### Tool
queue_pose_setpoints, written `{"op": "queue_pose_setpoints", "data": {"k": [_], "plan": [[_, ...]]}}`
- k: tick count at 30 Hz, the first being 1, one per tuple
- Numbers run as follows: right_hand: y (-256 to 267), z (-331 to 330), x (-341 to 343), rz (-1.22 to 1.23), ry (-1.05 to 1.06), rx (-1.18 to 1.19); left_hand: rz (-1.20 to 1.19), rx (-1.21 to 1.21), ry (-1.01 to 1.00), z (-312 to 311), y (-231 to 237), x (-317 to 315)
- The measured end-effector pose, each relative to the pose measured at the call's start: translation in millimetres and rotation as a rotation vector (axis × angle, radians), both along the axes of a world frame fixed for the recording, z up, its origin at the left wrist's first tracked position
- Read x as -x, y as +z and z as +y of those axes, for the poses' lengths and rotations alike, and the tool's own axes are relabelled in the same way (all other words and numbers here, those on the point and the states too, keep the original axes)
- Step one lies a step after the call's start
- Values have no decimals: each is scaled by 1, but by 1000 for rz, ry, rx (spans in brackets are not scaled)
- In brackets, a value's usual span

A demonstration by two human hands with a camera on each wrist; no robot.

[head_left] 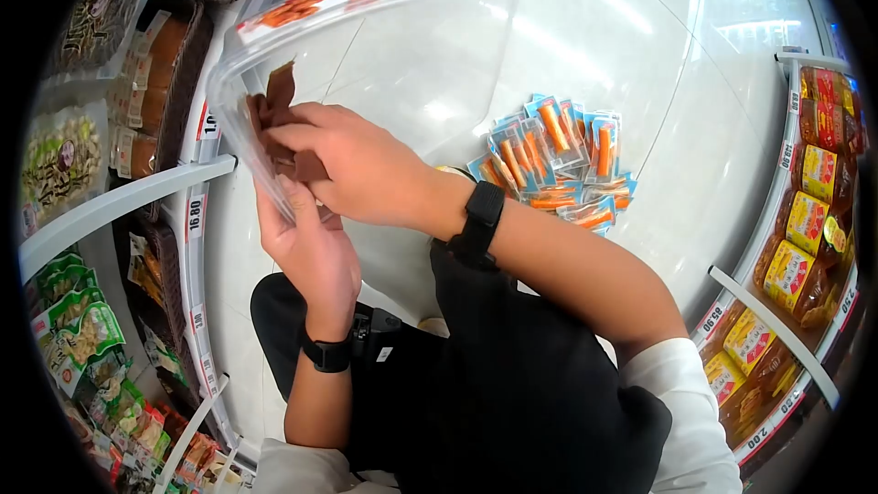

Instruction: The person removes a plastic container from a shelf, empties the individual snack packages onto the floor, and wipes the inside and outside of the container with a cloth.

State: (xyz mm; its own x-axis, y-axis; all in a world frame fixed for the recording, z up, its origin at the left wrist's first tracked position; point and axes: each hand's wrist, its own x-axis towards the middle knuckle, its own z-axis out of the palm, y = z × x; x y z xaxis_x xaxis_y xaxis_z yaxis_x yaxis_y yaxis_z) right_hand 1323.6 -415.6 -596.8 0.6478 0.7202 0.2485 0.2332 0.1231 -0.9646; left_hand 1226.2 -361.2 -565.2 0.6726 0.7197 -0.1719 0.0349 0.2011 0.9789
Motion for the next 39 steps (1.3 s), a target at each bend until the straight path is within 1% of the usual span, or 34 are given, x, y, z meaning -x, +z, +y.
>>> {"op": "queue_pose_setpoints", "data": {"k": [2,3,4,6,7,8,10,11,12,14,15,16,18,19,20,22,23,24,26,27,28,30,32,33,34,35,36,38,39], "plan": [[5,-7,-2,-164,67,193,-31,-1,24,-4,3,-2],[6,-9,-3,-228,71,240,-51,1,33,-6,3,0],[5,-14,-6,-226,68,239,-69,4,42,-8,4,2],[1,-19,-15,-326,52,296,-78,-10,33,-9,6,3],[-4,-19,-18,-362,-12,357,-87,-21,28,-10,6,4],[-8,-21,-22,-363,-16,360,-89,-18,23,-9,5,4],[-12,-30,-29,-444,-27,623,-113,-77,-23,-3,3,6],[-12,-34,-32,-479,-61,712,-146,-74,-16,-2,2,6],[-15,-41,-35,-476,-65,717,-145,-71,-21,2,3,5],[-14,-50,-43,-168,-6,669,-242,-234,-197,11,8,0],[-11,-55,-43,-105,56,762,-248,-245,-243,13,5,1],[-21,-54,-40,-106,56,763,-249,-244,-243,13,3,2],[-50,-50,-30,-86,-104,365,-211,-306,-272,12,1,2],[-53,-47,-25,-5,-23,435,-214,-305,-274,10,0,1],[-53,-44,-17,-5,-24,435,-166,-310,-252,7,0,1],[-52,-36,-2,-22,-181,175,-122,-321,-226,2,3,-2],[-53,-32,-4,-69,-164,53,-115,-333,-228,-1,7,-5],[-53,-32,-3,-70,-160,50,-109,-344,-227,-4,10,-7],[-25,-33,-7,522,-4,-124,-110,-328,-236,-3,13,-7],[-15,-39,-14,787,113,-84,-15,-525,-354,1,13,-5],[-13,-40,-15,788,120,-83,85,-719,-471,4,13,-4],[-12,-40,-16,977,34,-270,98,-737,-465,1,17,-7],[-11,-45,-19,971,16,-299,46,-769,-503,-1,21,-9],[-12,-49,-21,978,20,-323,50,-780,-539,-1,25,-10],[-10,-53,-24,985,24,-348,52,-781,-534,-1,32,-11],[0,-59,-25,1008,89,-453,89,-880,-643,1,39,-13],[-1,-61,-24,1012,95,-451,128,-977,-754,1,43,-13],[-2,-63,-22,1148,167,-689,121,-1020,-770,0,44,-15],[-1,-69,-24,1128,251,-728,93,-1149,-804,1,46,-15]]}}
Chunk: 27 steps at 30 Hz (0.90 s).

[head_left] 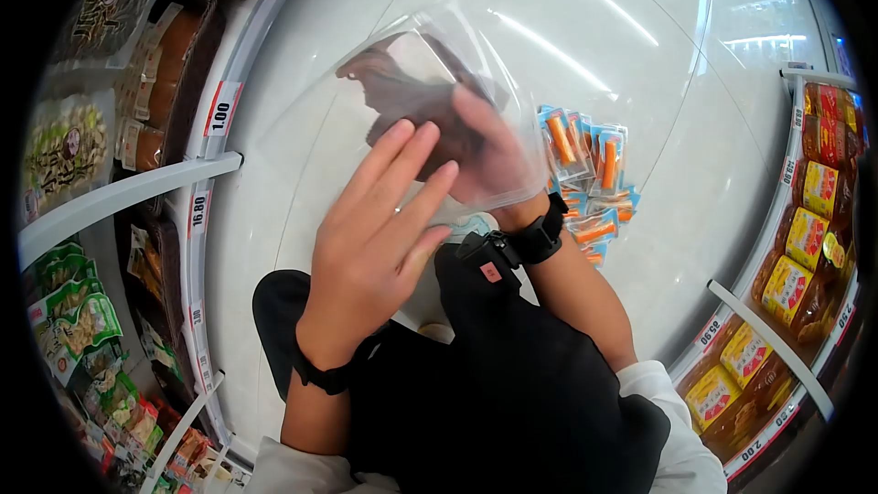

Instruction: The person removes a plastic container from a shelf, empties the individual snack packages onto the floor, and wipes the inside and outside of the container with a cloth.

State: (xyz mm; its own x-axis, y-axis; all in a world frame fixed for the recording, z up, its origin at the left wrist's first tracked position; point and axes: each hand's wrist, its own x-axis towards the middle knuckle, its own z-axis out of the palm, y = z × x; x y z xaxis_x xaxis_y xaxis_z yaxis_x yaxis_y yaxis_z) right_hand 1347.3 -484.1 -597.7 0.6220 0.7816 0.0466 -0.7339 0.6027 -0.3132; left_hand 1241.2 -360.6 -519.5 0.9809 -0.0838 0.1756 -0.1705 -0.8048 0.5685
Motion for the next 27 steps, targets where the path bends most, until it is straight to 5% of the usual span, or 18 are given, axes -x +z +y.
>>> {"op": "queue_pose_setpoints", "data": {"k": [3,5,7,8,11,13,15,19,25,27], "plan": [[-8,-9,1,92,63,-46,-56,-180,17,2,15,-2],[5,-11,0,-73,34,184,-82,-307,167,3,25,-3],[-4,-14,-1,60,5,51,10,-402,171,8,23,-3],[-15,-8,-3,279,106,-377,64,-351,148,7,21,-4],[-16,-6,-5,249,81,-350,122,-245,114,-5,8,-5],[-3,-12,-3,283,60,-233,73,2,150,-13,-2,-5],[5,-13,-3,141,-18,9,87,-5,167,-15,-1,-4],[17,-15,-7,161,42,0,144,100,194,-18,0,-2],[38,-13,5,146,13,469,42,6,200,-15,14,-4],[14,-18,2,-220,201,419,39,-56,210,-13,22,-5]]}}
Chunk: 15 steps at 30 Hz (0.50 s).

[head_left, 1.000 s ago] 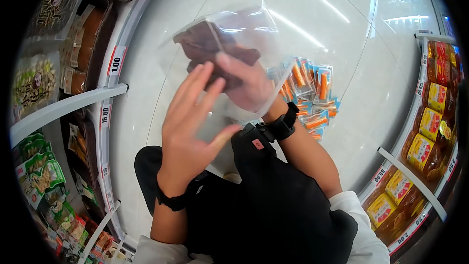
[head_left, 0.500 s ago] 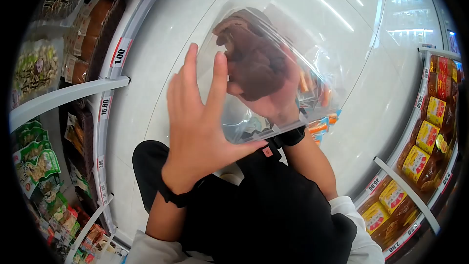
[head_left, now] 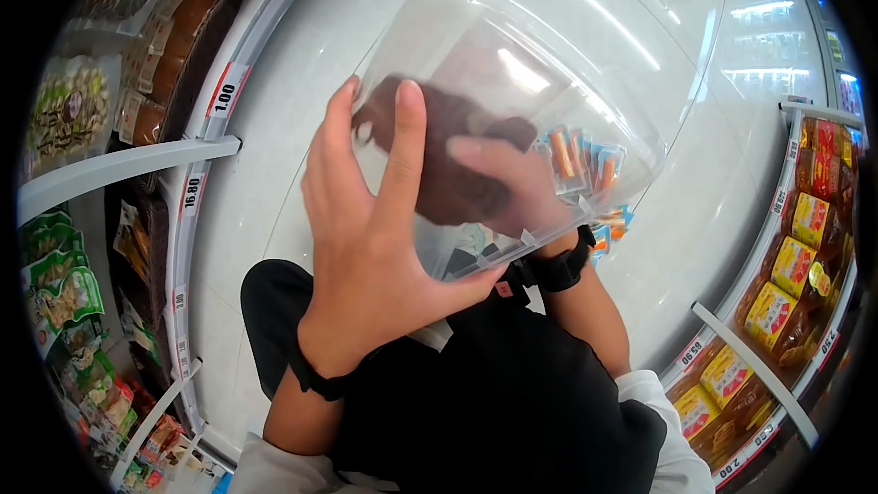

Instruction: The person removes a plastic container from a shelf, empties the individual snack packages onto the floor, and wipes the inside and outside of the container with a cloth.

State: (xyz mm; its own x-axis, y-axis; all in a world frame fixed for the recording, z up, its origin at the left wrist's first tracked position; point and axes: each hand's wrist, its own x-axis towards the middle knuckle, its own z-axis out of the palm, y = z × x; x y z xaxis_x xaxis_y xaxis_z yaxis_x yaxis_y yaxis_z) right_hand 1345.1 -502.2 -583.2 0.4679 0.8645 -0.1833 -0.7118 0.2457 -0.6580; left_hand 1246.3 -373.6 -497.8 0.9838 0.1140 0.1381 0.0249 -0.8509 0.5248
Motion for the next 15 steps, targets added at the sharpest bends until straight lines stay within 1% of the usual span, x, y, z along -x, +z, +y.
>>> {"op": "queue_pose_setpoints", "data": {"k": [1,2,4,5,6,8,9,11,12,15], "plan": [[32,-8,-11,10,158,122,8,-62,5,0,4,0],[27,-7,-7,10,158,122,8,-62,5,1,7,-1],[14,-3,2,75,104,42,62,-104,-8,-1,10,-1],[14,-2,3,129,94,-33,62,-104,-8,-2,10,-1],[16,-3,3,128,97,-29,71,-117,-2,-4,10,-1],[19,-3,4,136,23,98,82,-133,2,-5,10,0],[18,-3,6,136,23,100,83,-146,-4,-6,11,0],[16,1,10,273,-115,-18,84,-160,-10,-7,10,2],[15,2,10,273,-116,-17,87,-162,-14,-7,8,2],[13,6,10,417,-236,-98,88,-155,-18,-7,3,4]]}}
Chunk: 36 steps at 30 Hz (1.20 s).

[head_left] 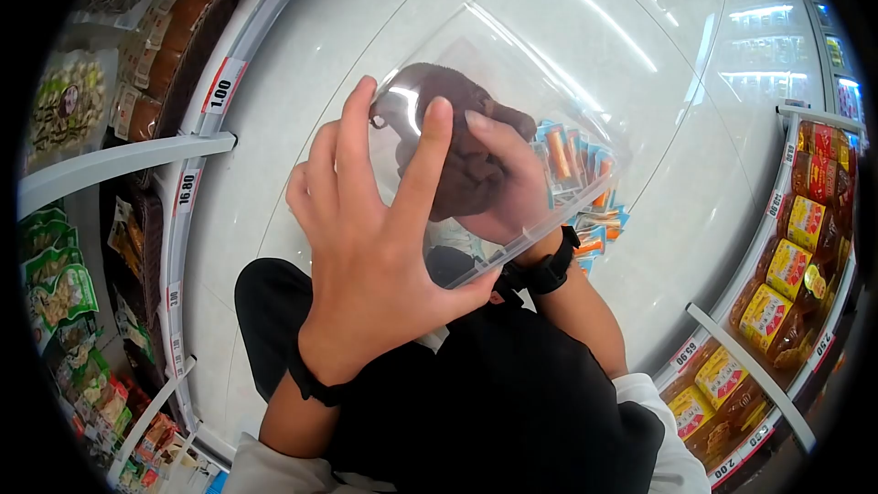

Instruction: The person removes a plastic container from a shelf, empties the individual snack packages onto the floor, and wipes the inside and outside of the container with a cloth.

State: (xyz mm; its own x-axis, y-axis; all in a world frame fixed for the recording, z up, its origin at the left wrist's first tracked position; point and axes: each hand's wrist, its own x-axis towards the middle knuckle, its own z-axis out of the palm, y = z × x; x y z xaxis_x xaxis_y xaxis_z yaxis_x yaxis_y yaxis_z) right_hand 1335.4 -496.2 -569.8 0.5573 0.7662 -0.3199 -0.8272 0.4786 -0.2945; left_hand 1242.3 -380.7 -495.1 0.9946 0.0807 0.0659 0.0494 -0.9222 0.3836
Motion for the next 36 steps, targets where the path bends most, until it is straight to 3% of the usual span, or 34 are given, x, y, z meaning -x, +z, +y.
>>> {"op": "queue_pose_setpoints", "data": {"k": [10,12,16,24,36], "plan": [[1,1,-2,-93,-24,71,-67,32,34,8,-5,-3],[16,-2,-6,-99,37,-71,-89,53,38,11,-7,-5],[-5,-10,-9,-115,129,-140,-101,107,36,13,-8,-4],[1,-5,-4,-85,6,4,-68,171,57,9,-14,-1],[21,-1,1,-179,-14,95,-79,190,68,9,-12,-2]]}}
